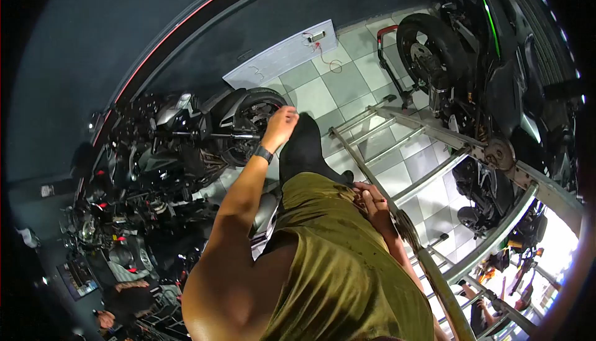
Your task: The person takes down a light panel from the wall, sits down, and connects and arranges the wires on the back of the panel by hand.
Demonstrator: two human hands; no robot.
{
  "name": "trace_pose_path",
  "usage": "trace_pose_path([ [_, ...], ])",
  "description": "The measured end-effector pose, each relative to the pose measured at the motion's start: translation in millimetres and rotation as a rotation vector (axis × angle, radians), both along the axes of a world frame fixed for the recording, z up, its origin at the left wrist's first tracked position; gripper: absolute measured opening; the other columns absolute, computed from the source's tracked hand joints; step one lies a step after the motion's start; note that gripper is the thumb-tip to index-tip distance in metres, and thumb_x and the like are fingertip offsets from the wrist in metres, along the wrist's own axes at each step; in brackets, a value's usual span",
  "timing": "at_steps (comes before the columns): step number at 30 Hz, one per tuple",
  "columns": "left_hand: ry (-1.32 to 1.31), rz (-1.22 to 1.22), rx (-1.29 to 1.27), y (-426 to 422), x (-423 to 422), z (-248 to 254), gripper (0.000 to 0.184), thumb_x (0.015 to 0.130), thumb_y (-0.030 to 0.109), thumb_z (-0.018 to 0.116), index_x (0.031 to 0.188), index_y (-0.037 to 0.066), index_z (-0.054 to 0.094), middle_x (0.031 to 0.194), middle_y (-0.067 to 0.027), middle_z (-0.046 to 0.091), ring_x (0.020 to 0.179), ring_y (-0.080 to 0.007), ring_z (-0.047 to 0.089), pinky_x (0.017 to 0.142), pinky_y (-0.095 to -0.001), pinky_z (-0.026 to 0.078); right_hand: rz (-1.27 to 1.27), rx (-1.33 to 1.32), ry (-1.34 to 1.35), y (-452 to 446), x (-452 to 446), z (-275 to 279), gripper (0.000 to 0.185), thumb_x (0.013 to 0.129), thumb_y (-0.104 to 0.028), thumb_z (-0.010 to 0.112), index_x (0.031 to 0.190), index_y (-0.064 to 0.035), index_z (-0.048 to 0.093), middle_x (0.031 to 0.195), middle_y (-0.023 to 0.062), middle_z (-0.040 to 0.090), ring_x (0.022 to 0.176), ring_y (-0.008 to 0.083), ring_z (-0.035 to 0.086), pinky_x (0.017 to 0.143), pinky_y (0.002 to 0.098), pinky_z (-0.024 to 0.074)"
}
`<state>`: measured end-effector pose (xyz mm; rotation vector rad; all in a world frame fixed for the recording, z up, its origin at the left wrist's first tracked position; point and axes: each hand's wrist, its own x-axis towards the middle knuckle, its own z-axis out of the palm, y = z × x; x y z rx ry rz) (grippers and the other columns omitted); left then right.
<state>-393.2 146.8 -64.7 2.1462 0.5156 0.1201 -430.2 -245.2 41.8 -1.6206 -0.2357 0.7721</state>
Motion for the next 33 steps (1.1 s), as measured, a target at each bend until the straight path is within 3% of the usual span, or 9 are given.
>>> trace_pose_path([
  [5,0.094,0.160,-0.017,91,59,-36,0.029,0.095,0.021,0.067,0.117,0.001,0.068,0.102,-0.0201,0.074,0.096,-0.0328,0.073,0.083,-0.0400,0.056,-0.091,-0.119,-0.086,43,34,1,0.034,0.111,-0.025,0.046,0.124,0.0003,0.065,0.107,0.0151,0.065,0.101,0.0238,0.065,0.092,0.0346,0.0485],
  [9,0.173,0.120,0.161,207,131,-131,0.035,0.096,0.025,0.067,0.119,-0.001,0.063,0.107,-0.0209,0.073,0.100,-0.0351,0.071,0.088,-0.0426,0.054,-0.275,-0.395,-0.007,99,73,-12,0.031,0.108,-0.023,0.050,0.118,0.0015,0.066,0.102,0.0218,0.067,0.099,0.0334,0.067,0.088,0.0391,0.0509],
  [11,0.220,0.082,0.209,258,174,-171,0.038,0.094,0.023,0.069,0.122,0.001,0.060,0.106,-0.0192,0.074,0.097,-0.0358,0.073,0.089,-0.0447,0.055,-0.301,-0.518,-0.132,102,70,-82,0.026,0.107,-0.016,0.049,0.118,0.0019,0.064,0.092,0.0126,0.066,0.076,0.0201,0.056,0.072,0.0338,0.0475],
  [15,0.260,0.037,0.203,348,254,-267,0.041,0.093,0.022,0.070,0.125,0.000,0.058,0.111,-0.0208,0.072,0.103,-0.0371,0.070,0.093,-0.0444,0.054,-0.222,-0.732,0.034,138,76,-124,0.025,0.106,-0.015,0.049,0.111,0.0031,0.065,0.093,0.0240,0.066,0.086,0.0378,0.065,0.077,0.0421,0.0510],
  [19,0.300,0.032,0.244,399,314,-350,0.043,0.093,0.021,0.069,0.127,-0.001,0.057,0.127,-0.0246,0.065,0.121,-0.0394,0.061,0.104,-0.0449,0.049,-0.232,-0.785,0.291,164,61,-165,0.028,0.107,-0.019,0.049,0.107,0.0028,0.066,0.092,0.0196,0.070,0.086,0.0312,0.069,0.079,0.0381,0.0529],
  [21,0.345,0.035,0.099,411,332,-382,0.050,0.092,0.022,0.070,0.131,-0.004,0.054,0.135,-0.0272,0.059,0.127,-0.0414,0.056,0.110,-0.0459,0.044,-0.256,-0.803,0.440,169,63,-188,0.029,0.108,-0.020,0.048,0.108,0.0025,0.067,0.092,0.0180,0.071,0.086,0.0279,0.070,0.078,0.0367,0.0534],
  [23,0.300,-0.062,0.292,433,346,-435,0.058,0.091,0.024,0.070,0.136,-0.007,0.050,0.136,-0.0292,0.057,0.128,-0.0428,0.054,0.112,-0.0473,0.043,-0.304,-0.872,0.473,172,61,-207,0.030,0.109,-0.020,0.046,0.108,0.0028,0.066,0.090,0.0145,0.072,0.083,0.0225,0.070,0.076,0.0346,0.0542],
  [27,0.478,-0.110,0.383,437,382,-456,0.068,0.092,0.025,0.068,0.142,-0.014,0.042,0.147,-0.0344,0.047,0.141,-0.0455,0.041,0.122,-0.0477,0.030,-0.621,-0.715,0.638,181,52,-230,0.033,0.110,-0.025,0.048,0.105,0.0033,0.065,0.084,0.0093,0.069,0.077,0.0176,0.066,0.070,0.0324,0.0530],
  [33,0.452,-0.168,0.469,447,395,-529,0.073,0.090,0.025,0.071,0.145,-0.011,0.039,0.148,-0.0326,0.047,0.140,-0.0455,0.043,0.120,-0.0468,0.034,-0.611,-0.749,0.784,199,43,-243,0.038,0.110,-0.033,0.050,0.109,0.0022,0.066,0.082,0.0092,0.069,0.073,0.0164,0.065,0.069,0.0303,0.0530],
])
